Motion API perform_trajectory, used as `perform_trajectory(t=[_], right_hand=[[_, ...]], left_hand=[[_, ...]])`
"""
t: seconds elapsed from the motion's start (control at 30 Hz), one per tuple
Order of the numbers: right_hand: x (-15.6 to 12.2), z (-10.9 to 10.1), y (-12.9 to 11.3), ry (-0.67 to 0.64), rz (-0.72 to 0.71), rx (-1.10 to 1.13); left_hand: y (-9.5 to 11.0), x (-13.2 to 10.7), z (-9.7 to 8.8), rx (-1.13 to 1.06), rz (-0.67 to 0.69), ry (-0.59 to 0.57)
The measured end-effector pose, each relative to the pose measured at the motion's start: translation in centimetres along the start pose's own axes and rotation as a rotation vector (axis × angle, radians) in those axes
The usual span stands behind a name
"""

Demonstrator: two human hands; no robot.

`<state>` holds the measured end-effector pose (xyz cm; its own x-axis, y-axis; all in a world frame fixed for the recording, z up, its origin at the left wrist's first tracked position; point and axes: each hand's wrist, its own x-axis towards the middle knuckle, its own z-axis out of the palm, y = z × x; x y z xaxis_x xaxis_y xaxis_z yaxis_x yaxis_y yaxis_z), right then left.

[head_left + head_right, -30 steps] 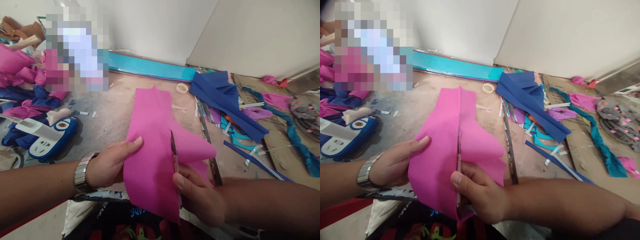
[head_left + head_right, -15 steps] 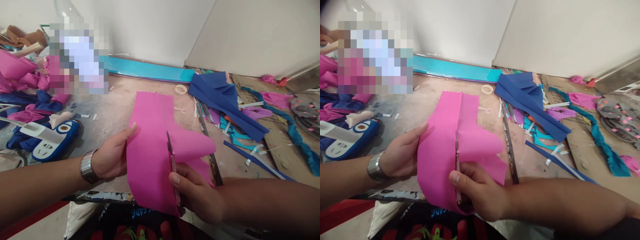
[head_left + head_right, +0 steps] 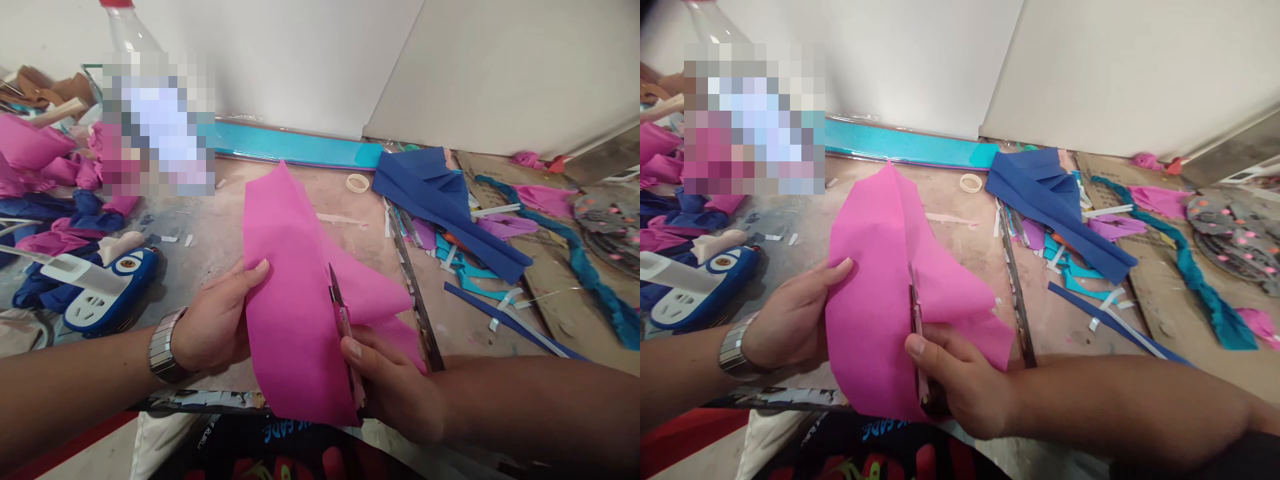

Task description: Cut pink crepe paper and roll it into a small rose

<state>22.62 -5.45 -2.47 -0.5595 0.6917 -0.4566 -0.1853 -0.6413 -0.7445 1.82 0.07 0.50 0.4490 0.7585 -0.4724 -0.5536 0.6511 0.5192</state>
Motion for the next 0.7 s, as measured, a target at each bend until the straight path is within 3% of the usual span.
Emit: perform_trajectory(t=[0.33, 0.53, 0.7], right_hand=[[-0.1, 0.1, 0.1, -0.094, -0.045, -0.001], [-0.4, 0.6, -0.3, -0.070, 0.005, -0.088], [-0.1, 1.1, -0.6, -0.029, 0.019, -0.117]], left_hand=[[0.0, -0.3, 0.5, -0.057, -0.030, -0.068], [0.0, -0.1, -0.4, -0.052, -0.070, -0.176], [0.4, 0.5, -0.9, -0.019, -0.072, -0.163]])
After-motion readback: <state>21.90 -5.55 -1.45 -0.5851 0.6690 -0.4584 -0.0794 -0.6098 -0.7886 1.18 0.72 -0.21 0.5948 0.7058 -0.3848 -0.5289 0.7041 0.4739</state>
